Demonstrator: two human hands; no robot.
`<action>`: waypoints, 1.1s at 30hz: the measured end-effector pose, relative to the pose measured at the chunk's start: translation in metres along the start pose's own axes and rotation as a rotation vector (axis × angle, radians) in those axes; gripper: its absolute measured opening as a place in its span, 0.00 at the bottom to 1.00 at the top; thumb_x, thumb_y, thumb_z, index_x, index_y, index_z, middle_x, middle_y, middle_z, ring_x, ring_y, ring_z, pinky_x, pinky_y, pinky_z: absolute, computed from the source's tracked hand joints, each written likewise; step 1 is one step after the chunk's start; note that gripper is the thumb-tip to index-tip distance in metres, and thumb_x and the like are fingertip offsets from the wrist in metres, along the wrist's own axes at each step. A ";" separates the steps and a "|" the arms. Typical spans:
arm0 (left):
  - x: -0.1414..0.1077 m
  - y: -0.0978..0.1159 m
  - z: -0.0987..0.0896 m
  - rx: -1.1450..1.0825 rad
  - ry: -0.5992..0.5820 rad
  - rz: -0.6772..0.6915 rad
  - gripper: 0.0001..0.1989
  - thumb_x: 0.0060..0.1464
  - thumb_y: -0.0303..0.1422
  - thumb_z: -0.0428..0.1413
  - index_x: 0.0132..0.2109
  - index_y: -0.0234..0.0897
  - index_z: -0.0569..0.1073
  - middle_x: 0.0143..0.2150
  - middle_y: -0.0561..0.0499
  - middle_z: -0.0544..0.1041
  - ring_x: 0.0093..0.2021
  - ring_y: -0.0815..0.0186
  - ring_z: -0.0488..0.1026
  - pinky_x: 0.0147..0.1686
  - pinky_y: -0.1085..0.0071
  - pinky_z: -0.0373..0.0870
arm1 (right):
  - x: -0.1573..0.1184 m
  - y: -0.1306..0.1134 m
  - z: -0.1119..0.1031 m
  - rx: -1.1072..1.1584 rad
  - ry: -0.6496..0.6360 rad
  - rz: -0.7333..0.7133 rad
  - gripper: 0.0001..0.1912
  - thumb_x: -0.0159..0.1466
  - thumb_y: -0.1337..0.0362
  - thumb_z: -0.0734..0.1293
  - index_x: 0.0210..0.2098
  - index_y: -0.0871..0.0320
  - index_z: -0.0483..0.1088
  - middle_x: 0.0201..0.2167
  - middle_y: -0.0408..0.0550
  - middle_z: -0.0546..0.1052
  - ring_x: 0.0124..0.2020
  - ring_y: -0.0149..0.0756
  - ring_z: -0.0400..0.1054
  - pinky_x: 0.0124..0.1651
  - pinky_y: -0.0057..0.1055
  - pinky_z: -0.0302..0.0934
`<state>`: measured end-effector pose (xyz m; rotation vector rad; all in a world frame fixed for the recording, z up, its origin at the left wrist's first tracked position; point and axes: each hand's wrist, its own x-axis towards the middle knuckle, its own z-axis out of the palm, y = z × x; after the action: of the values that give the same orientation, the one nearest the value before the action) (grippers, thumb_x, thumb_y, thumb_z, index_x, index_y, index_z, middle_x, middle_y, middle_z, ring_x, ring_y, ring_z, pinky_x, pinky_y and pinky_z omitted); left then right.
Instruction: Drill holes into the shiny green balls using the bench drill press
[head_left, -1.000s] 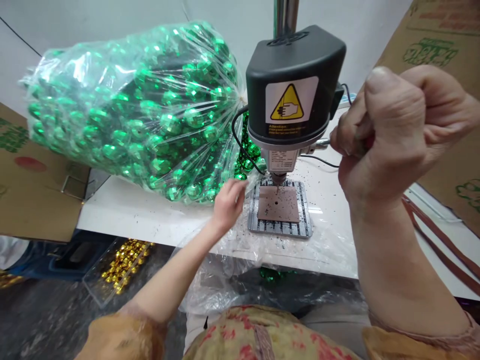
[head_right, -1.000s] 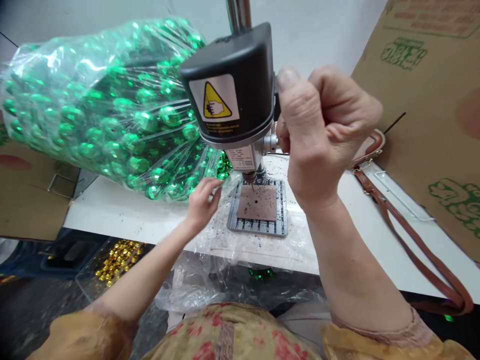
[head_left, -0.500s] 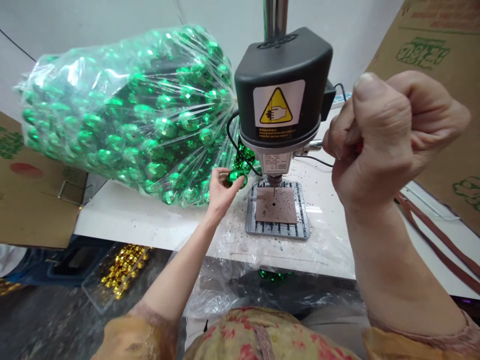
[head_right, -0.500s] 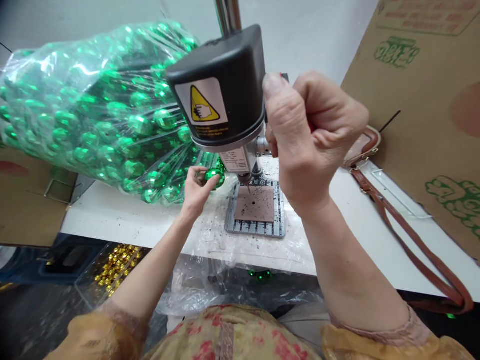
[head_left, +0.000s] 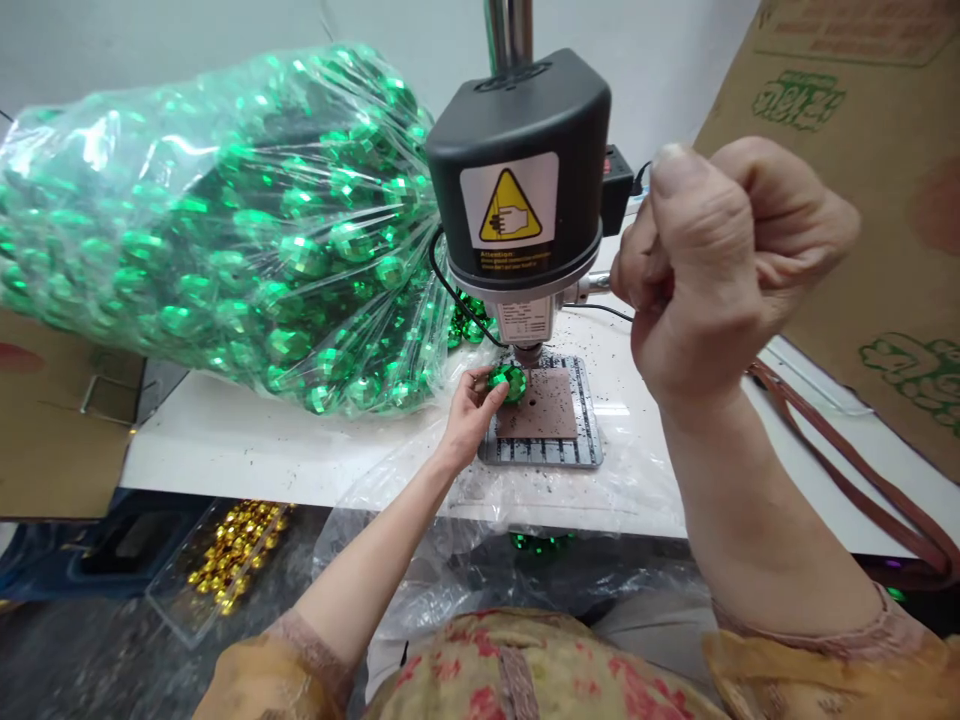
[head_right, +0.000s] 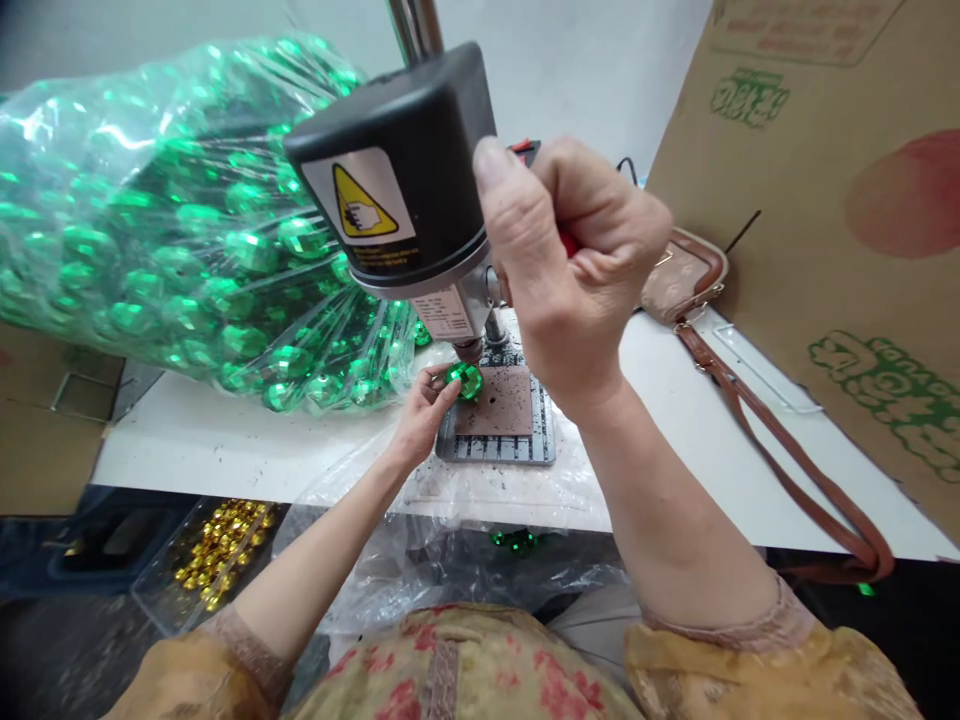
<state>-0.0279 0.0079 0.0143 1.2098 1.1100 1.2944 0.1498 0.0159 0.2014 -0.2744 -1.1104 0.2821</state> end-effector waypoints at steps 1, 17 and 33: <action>0.001 -0.001 0.002 0.002 -0.010 0.005 0.29 0.51 0.52 0.68 0.51 0.40 0.70 0.47 0.47 0.81 0.48 0.62 0.79 0.52 0.63 0.75 | 0.000 0.000 0.000 -0.002 0.004 -0.007 0.26 0.64 0.67 0.71 0.17 0.57 0.51 0.13 0.34 0.53 0.14 0.19 0.47 0.20 0.27 0.42; -0.001 -0.010 0.013 0.345 -0.083 0.203 0.28 0.50 0.45 0.70 0.56 0.42 0.75 0.59 0.43 0.76 0.67 0.48 0.67 0.69 0.49 0.58 | -0.004 -0.001 -0.001 -0.193 0.006 0.048 0.31 0.66 0.47 0.67 0.20 0.56 0.46 0.17 0.37 0.48 0.17 0.22 0.44 0.23 0.30 0.48; -0.008 -0.009 0.017 0.294 -0.212 0.253 0.28 0.55 0.42 0.68 0.58 0.40 0.69 0.60 0.41 0.75 0.60 0.53 0.74 0.62 0.55 0.69 | -0.019 -0.004 -0.007 -0.139 0.009 0.006 0.26 0.66 0.65 0.67 0.20 0.57 0.46 0.16 0.37 0.48 0.16 0.24 0.47 0.21 0.32 0.40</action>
<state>-0.0102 0.0001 0.0065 1.7106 1.0406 1.1801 0.1490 0.0046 0.1842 -0.4020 -1.1219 0.2085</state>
